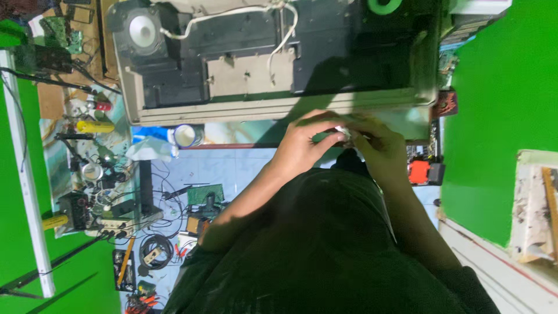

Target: The person holds a speaker in place while using a screwdriver to tighten a screw into the speaker's mounting bracket within an electronic device.

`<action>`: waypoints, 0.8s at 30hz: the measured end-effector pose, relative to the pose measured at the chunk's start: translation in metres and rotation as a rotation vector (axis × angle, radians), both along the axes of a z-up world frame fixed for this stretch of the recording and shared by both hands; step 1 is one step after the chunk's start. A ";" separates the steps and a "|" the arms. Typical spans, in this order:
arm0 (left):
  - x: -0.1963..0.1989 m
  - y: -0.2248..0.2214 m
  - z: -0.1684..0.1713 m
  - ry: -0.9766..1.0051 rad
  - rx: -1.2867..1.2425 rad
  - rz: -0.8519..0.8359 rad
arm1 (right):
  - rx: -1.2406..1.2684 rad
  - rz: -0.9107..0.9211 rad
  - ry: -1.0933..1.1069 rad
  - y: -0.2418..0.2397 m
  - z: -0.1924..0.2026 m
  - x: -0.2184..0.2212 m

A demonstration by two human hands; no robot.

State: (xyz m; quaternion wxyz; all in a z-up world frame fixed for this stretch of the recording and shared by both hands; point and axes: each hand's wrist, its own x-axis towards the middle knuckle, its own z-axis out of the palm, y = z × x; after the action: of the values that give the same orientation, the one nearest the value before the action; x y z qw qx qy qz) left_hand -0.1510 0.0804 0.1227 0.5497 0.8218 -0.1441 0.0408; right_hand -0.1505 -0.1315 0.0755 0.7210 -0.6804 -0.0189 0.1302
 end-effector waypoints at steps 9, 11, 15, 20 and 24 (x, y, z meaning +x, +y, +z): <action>-0.075 0.048 -0.003 0.051 -0.014 0.049 | -0.219 -0.054 -0.006 0.060 0.014 -0.077; -0.086 0.050 -0.002 0.110 -0.037 0.027 | -0.092 -0.071 -0.023 0.067 0.011 -0.090; -0.096 0.048 -0.004 0.153 -0.054 -0.037 | -0.108 -0.133 0.058 0.073 -0.001 -0.104; -0.103 0.045 -0.031 0.140 0.089 -0.060 | -0.238 -0.169 0.016 0.072 -0.028 -0.114; -0.085 0.038 -0.094 0.212 0.209 -0.155 | -0.389 -0.107 -0.034 0.060 -0.060 -0.109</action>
State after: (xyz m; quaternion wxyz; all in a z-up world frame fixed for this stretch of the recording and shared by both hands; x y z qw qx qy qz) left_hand -0.2363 0.1189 0.0290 0.4748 0.8607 -0.1519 -0.1036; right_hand -0.2600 -0.0714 0.0159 0.5814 -0.8089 0.0305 0.0813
